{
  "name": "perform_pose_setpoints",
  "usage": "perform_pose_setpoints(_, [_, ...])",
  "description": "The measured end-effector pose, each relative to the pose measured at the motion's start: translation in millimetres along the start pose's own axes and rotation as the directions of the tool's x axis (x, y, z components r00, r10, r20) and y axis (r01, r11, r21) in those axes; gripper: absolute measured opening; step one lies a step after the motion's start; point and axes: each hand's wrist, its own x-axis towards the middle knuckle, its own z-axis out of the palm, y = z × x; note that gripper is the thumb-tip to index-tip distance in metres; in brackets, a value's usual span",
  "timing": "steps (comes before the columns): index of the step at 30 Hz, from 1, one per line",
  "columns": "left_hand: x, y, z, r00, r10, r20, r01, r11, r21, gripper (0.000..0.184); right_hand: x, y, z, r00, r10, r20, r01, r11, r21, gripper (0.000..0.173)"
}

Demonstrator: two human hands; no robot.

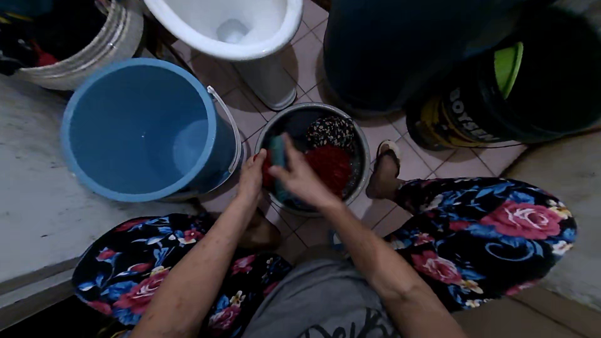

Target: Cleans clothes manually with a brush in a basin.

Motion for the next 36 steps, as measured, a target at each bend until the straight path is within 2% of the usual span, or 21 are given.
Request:
perform_pose_setpoints(2, [-8.5,-1.2,-10.4,0.997,0.01,0.076,0.002,0.987,-0.161,0.036,-1.4,2.3,38.6,0.957,-0.284,-0.062,0.26,0.931,-0.256,0.079])
perform_pose_setpoints(4, [-19.1,19.9,-2.9,0.998,-0.064,-0.001,0.062,0.977,-0.206,0.028,9.6,29.7,47.7,0.865,-0.477,-0.156,0.391,0.836,-0.384,0.071])
perform_pose_setpoints(5, [-21.1,28.5,0.6,0.991,-0.122,-0.053,0.109,0.972,-0.206,0.028,14.0,49.2,41.1,0.882,-0.435,-0.182,0.33,0.845,-0.422,0.068])
perform_pose_setpoints(7, [-23.4,38.0,-2.1,0.98,-0.187,-0.061,0.169,0.959,-0.228,0.032,20.4,99.5,6.3,0.973,-0.127,-0.195,0.007,0.854,-0.52,0.065])
perform_pose_setpoints(8, [-21.7,41.2,-4.8,0.976,-0.201,-0.088,0.173,0.951,-0.255,0.032,22.6,126.0,-16.4,0.973,0.032,-0.228,-0.155,0.822,-0.547,0.064])
perform_pose_setpoints(11, [-12.4,36.4,-13.3,0.96,-0.22,-0.173,0.155,0.931,-0.329,0.031,18.1,163.4,-59.3,0.846,0.26,-0.465,-0.46,0.798,-0.39,0.064])
perform_pose_setpoints(13, [-8.0,29.5,-11.5,0.963,-0.207,-0.174,0.143,0.936,-0.32,0.032,19.2,142.1,-55.5,0.751,0.279,-0.599,-0.463,0.869,-0.176,0.067])
perform_pose_setpoints(14, [-6.5,27.7,-7.9,0.967,-0.202,-0.154,0.149,0.942,-0.3,0.033,19.9,119.1,-42.7,0.768,0.215,-0.603,-0.372,0.917,-0.146,0.069])
perform_pose_setpoints(16, [-9.2,25.5,1.6,0.968,-0.215,-0.128,0.181,0.955,-0.236,0.035,13.4,65.7,2.2,0.88,-0.009,-0.474,-0.092,0.978,-0.189,0.071])
perform_pose_setpoints(18, [-15.7,30.3,5.9,0.971,-0.198,-0.134,0.173,0.969,-0.176,0.034,17.2,45.4,46.6,0.909,-0.212,-0.358,0.142,0.967,-0.213,0.073])
perform_pose_setpoints(19, [-19.2,34.5,2.8,0.974,-0.175,-0.143,0.152,0.975,-0.162,0.032,21.9,51.5,52.1,0.928,-0.197,-0.315,0.133,0.968,-0.213,0.072])
perform_pose_setpoints(20, [-22.2,39.3,-2.0,0.975,-0.161,-0.151,0.131,0.972,-0.194,0.032,28.0,66.1,43.4,0.955,-0.107,-0.276,0.033,0.964,-0.263,0.07])
perform_pose_setpoints(22, [-20.4,47.2,-10.1,0.965,-0.163,-0.204,0.101,0.953,-0.286,0.029,35.4,109.5,-1.3,0.953,0.1,-0.285,-0.227,0.861,-0.456,0.066])
perform_pose_setpoints(23, [-15.6,48.4,-16.3,0.96,-0.168,-0.224,0.088,0.94,-0.33,0.028,32.8,132.2,-26.2,0.917,0.18,-0.355,-0.342,0.813,-0.472,0.066])
perform_pose_setpoints(25, [-6.3,46.1,-22.5,0.954,-0.178,-0.24,0.076,0.921,-0.382,0.028,21.3,156.3,-65.5,0.779,0.306,-0.548,-0.532,0.785,-0.318,0.065])
perform_pose_setpoints(26, [-4.4,42.3,-21.4,0.955,-0.178,-0.238,0.078,0.923,-0.378,0.029,16.9,156.9,-72.2,0.71,0.335,-0.62,-0.564,0.797,-0.215,0.067])
perform_pose_setpoints(27, [-3.0,39.3,-18.1,0.96,-0.171,-0.223,0.083,0.931,-0.355,0.031,15.6,147.6,-66.7,0.7,0.317,-0.64,-0.53,0.831,-0.168,0.07])
perform_pose_setpoints(30, [-7.5,32.7,-2.7,0.973,-0.17,-0.157,0.127,0.959,-0.255,0.035,13.5,86.1,7.4,0.907,0.075,-0.415,-0.196,0.946,-0.257,0.074])
perform_pose_setpoints(32, [-16.7,39.4,-0.1,0.985,-0.127,-0.116,0.11,0.983,-0.145,0.04,18.3,73.7,54.5,0.944,-0.109,-0.312,0.025,0.965,-0.263,0.073])
perform_pose_setpoints(34, [-25.5,52.8,-3.7,0.991,-0.05,-0.126,0.038,0.994,-0.099,0.037,23.6,97.5,46.3,0.968,-0.032,-0.249,-0.05,0.947,-0.318,0.072])
perform_pose_setpoints(36, [-21.9,63.9,-8.4,0.988,-0.012,-0.154,-0.014,0.986,-0.169,0.032,23.6,133.7,-1.6,0.953,0.177,-0.246,-0.27,0.863,-0.426,0.07])
